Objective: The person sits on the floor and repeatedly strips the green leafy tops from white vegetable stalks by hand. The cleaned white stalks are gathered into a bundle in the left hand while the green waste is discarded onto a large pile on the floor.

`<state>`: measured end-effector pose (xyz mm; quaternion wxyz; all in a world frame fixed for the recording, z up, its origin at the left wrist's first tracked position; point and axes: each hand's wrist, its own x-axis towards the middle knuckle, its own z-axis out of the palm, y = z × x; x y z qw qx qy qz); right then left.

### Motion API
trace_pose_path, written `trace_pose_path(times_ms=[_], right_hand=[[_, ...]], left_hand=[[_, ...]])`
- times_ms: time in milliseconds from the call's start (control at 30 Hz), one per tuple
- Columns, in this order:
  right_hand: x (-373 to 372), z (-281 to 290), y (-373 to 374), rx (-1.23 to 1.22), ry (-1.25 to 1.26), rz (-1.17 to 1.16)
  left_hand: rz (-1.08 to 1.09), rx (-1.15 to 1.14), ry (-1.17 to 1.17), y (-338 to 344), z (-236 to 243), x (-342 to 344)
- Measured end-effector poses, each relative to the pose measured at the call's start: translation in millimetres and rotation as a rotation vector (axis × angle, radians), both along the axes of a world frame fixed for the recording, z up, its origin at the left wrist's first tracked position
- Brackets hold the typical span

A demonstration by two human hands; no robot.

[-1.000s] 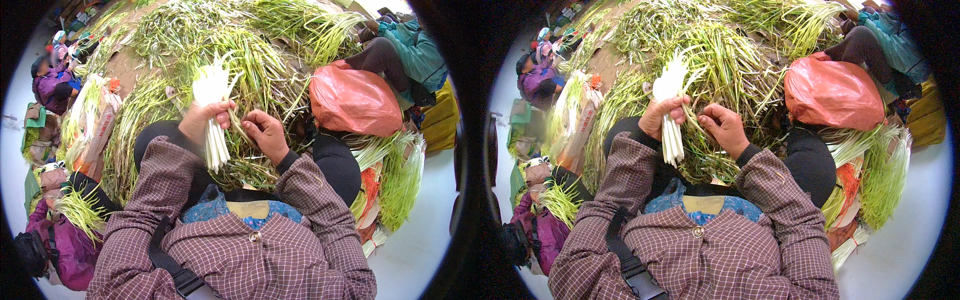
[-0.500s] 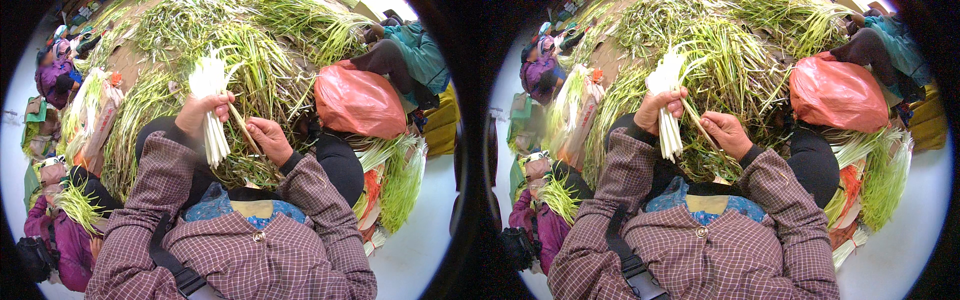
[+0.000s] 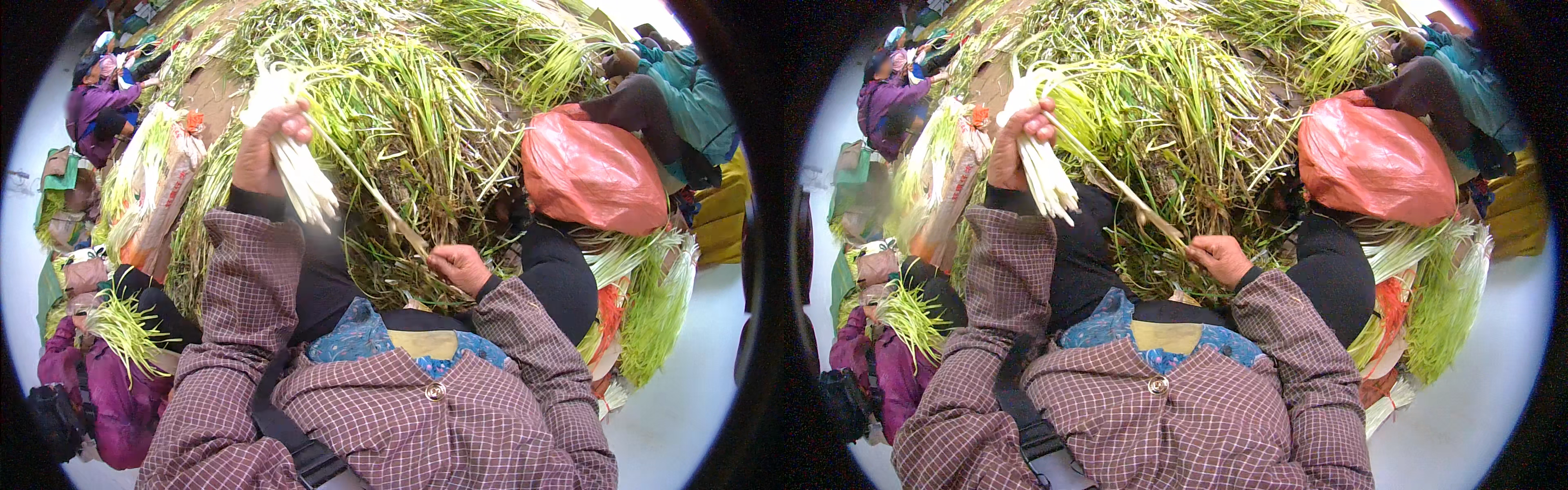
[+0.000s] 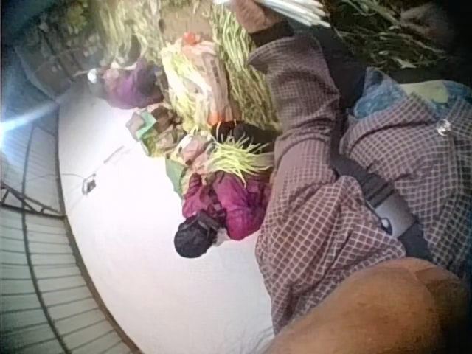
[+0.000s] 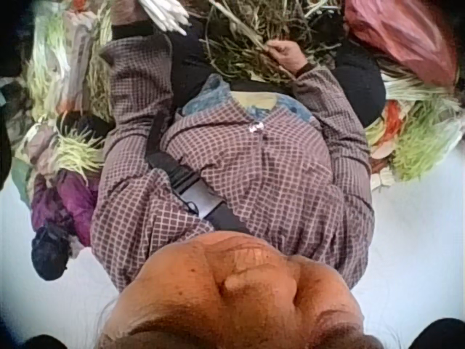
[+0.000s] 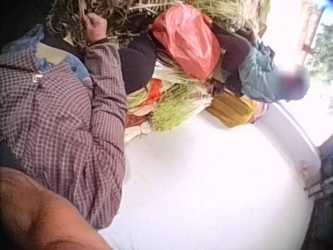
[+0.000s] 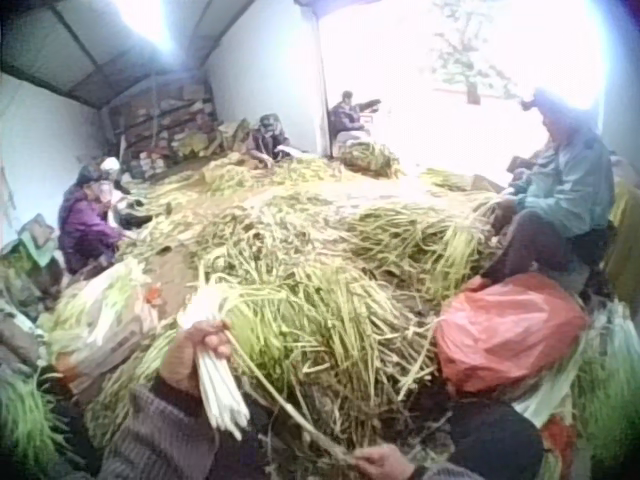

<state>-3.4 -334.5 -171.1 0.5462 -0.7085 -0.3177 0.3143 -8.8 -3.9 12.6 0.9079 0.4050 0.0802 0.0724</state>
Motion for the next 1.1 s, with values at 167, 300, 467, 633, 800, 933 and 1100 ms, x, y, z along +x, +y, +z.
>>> trace_pose_path(times_ms=[167, 300, 467, 633, 800, 933, 1100], right_hand=[[7, -54, -24, -0.677, -0.193, 0.4], [12, -92, -37, -1.065, -0.223, 0.587], [28, -40, -25, -1.184, -0.294, 0.534], [36, 37, -8, -0.687, -0.7, -0.059], [29, 109, 30, 0.108, 0.133, -0.021], [8, 99, 38, 0.05, 0.139, 0.076], [6, 106, 38, 0.176, -0.077, 0.031]], left_hand=[[-0.02, -0.145, -0.114, 32, -1, -1], [-0.048, -0.26, -0.17, 40, 3, -6], [-0.07, -0.133, -0.091, 24, 1, -10], [0.019, 0.03, -0.02, -3, -4, -5], [0.007, 0.048, 0.008, -21, -4, -2], [-0.013, -0.051, 0.007, -25, -7, 1], [-0.026, -0.17, -0.083, -29, -17, 5]])
